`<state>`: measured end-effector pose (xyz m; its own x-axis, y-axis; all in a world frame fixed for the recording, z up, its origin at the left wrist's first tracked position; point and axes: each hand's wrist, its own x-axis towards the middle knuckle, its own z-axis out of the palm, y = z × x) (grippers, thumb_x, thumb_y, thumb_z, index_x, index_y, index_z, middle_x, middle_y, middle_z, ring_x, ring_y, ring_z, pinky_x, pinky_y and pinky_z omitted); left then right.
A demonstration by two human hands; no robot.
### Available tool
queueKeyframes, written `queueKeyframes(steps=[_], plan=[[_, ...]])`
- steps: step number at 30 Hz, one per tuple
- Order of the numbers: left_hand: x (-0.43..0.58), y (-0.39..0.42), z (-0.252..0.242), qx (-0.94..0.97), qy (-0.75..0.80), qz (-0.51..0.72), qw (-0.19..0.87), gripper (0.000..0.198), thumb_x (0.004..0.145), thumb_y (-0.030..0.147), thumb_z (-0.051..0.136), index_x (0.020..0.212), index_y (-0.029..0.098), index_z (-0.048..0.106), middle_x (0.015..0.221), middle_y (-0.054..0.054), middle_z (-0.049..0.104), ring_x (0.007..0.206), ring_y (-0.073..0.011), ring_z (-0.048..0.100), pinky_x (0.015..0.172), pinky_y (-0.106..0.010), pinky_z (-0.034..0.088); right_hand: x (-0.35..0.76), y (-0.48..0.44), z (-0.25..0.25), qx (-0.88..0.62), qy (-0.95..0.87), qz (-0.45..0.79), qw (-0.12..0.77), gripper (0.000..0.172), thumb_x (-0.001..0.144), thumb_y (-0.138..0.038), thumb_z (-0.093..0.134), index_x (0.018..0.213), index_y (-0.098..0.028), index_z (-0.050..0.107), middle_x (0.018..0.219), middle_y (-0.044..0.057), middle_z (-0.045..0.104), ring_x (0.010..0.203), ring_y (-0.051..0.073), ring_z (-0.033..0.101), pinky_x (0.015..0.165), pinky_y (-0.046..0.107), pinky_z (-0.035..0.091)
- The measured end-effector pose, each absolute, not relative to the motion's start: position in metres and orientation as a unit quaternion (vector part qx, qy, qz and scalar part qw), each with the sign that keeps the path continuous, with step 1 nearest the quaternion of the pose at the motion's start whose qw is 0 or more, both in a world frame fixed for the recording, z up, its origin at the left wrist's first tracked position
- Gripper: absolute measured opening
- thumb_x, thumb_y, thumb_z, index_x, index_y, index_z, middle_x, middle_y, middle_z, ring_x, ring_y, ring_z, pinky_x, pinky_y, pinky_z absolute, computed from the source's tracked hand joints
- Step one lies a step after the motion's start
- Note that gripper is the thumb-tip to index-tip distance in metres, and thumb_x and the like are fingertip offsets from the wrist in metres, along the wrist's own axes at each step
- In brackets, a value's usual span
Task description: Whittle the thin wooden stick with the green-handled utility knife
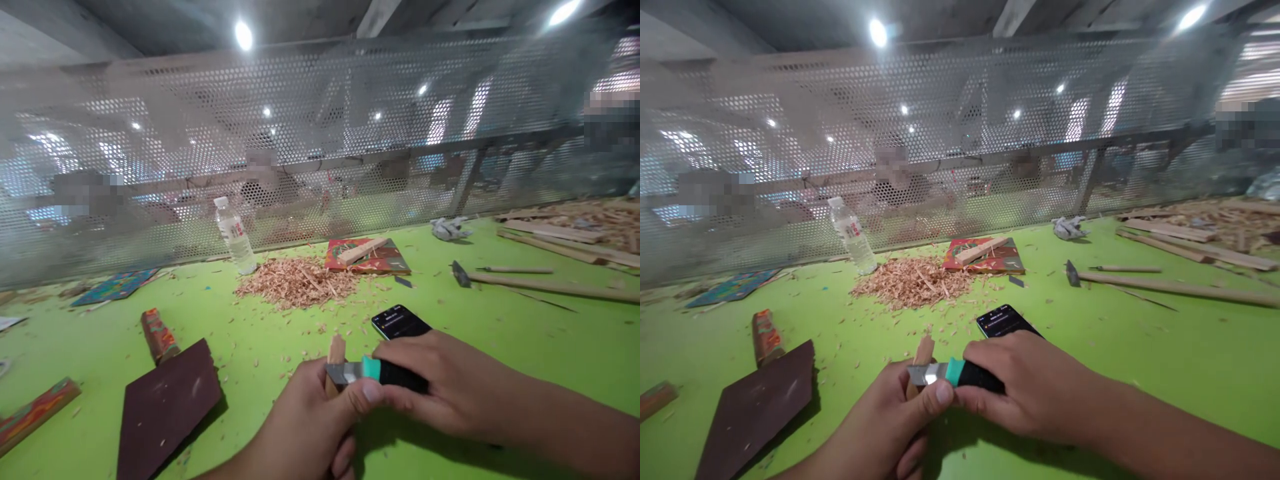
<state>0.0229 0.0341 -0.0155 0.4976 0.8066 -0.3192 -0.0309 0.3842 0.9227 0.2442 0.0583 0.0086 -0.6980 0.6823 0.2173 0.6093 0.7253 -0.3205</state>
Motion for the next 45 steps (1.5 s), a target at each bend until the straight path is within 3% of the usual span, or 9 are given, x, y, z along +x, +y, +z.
queueKeyframes(steps=[6, 13, 17, 23, 31, 34, 40, 42, 45], plan=[[0.025, 0.031, -0.018, 0.495, 0.434, 0.293, 0.693, 0.078, 0.064, 0.098, 0.071, 0.052, 0.024, 0.049, 0.027, 0.009, 0.035, 0.021, -0.0046, 0.027, 0.024, -0.015, 0.027, 0.248, 0.055, 0.005, -0.347, -0.921, 0.051, 0.172, 0.037, 0.112, -0.052, 0.055, 0.093, -0.022, 0.065, 0.079, 0.002, 0.073, 0.064, 0.02, 0.067, 0.057, 0.032, 0.036], [0.026, 0.032, -0.017, 0.453, 0.464, 0.323, 0.689, 0.078, 0.067, 0.099, 0.067, 0.053, 0.023, 0.054, 0.025, 0.008, 0.035, 0.018, -0.0069, 0.029, 0.021, -0.016, 0.025, 0.237, 0.05, -0.001, -0.389, -0.889, -0.022, 0.241, 0.052, 0.117, -0.058, 0.036, 0.098, -0.021, 0.067, 0.082, 0.005, 0.077, 0.063, 0.025, 0.073, 0.056, 0.036, 0.04], [0.025, 0.035, -0.022, 0.416, 0.441, 0.357, 0.711, 0.073, 0.071, 0.092, 0.074, 0.057, 0.023, 0.056, 0.027, 0.01, 0.038, 0.02, -0.0051, 0.028, 0.022, -0.014, 0.027, 0.23, 0.051, 0.001, -0.406, -0.876, -0.01, 0.26, 0.057, 0.117, -0.06, 0.03, 0.095, -0.021, 0.066, 0.08, 0.005, 0.076, 0.062, 0.025, 0.072, 0.055, 0.036, 0.041], [0.024, 0.036, -0.028, 0.402, 0.404, 0.353, 0.742, 0.064, 0.07, 0.084, 0.083, 0.072, 0.024, 0.06, 0.029, 0.012, 0.043, 0.02, -0.006, 0.027, 0.022, -0.016, 0.033, 0.235, 0.054, 0.004, -0.409, -0.883, 0.044, 0.224, 0.052, 0.116, -0.058, 0.038, 0.093, -0.021, 0.066, 0.078, 0.004, 0.075, 0.062, 0.023, 0.068, 0.057, 0.034, 0.04], [0.025, 0.032, -0.02, 0.469, 0.424, 0.299, 0.715, 0.075, 0.058, 0.096, 0.078, 0.062, 0.025, 0.054, 0.027, 0.012, 0.035, 0.021, -0.0047, 0.024, 0.023, -0.015, 0.03, 0.245, 0.053, 0.011, -0.373, -0.91, 0.108, 0.143, 0.039, 0.112, -0.051, 0.053, 0.093, -0.021, 0.068, 0.081, 0.003, 0.075, 0.067, 0.022, 0.069, 0.06, 0.033, 0.04], [0.027, 0.03, -0.018, 0.471, 0.453, 0.31, 0.691, 0.076, 0.059, 0.098, 0.075, 0.058, 0.025, 0.052, 0.027, 0.011, 0.034, 0.02, -0.0051, 0.025, 0.022, -0.015, 0.025, 0.245, 0.053, 0.007, -0.368, -0.913, 0.066, 0.163, 0.041, 0.113, -0.053, 0.052, 0.094, -0.021, 0.068, 0.081, 0.003, 0.076, 0.065, 0.023, 0.07, 0.057, 0.035, 0.039], [0.03, 0.032, -0.017, 0.469, 0.476, 0.328, 0.668, 0.08, 0.068, 0.1, 0.065, 0.051, 0.023, 0.052, 0.025, 0.008, 0.035, 0.019, -0.0058, 0.03, 0.025, -0.016, 0.025, 0.237, 0.049, -0.002, -0.38, -0.894, -0.038, 0.234, 0.059, 0.118, -0.059, 0.026, 0.099, -0.021, 0.066, 0.081, 0.005, 0.077, 0.062, 0.024, 0.074, 0.054, 0.036, 0.04], [0.029, 0.033, -0.017, 0.454, 0.471, 0.344, 0.674, 0.079, 0.074, 0.097, 0.064, 0.051, 0.023, 0.052, 0.025, 0.008, 0.035, 0.02, -0.0048, 0.029, 0.027, -0.015, 0.026, 0.235, 0.052, 0.001, -0.406, -0.873, -0.059, 0.263, 0.058, 0.118, -0.06, 0.028, 0.097, -0.021, 0.065, 0.077, 0.004, 0.075, 0.057, 0.022, 0.071, 0.052, 0.034, 0.039], [0.028, 0.035, -0.016, 0.419, 0.452, 0.343, 0.708, 0.074, 0.072, 0.095, 0.069, 0.058, 0.024, 0.055, 0.026, 0.01, 0.035, 0.02, -0.0069, 0.03, 0.024, -0.016, 0.026, 0.236, 0.056, 0.007, -0.436, -0.847, -0.058, 0.298, 0.055, 0.116, -0.064, 0.035, 0.091, -0.023, 0.062, 0.066, -0.001, 0.067, 0.05, 0.018, 0.062, 0.05, 0.031, 0.037]])
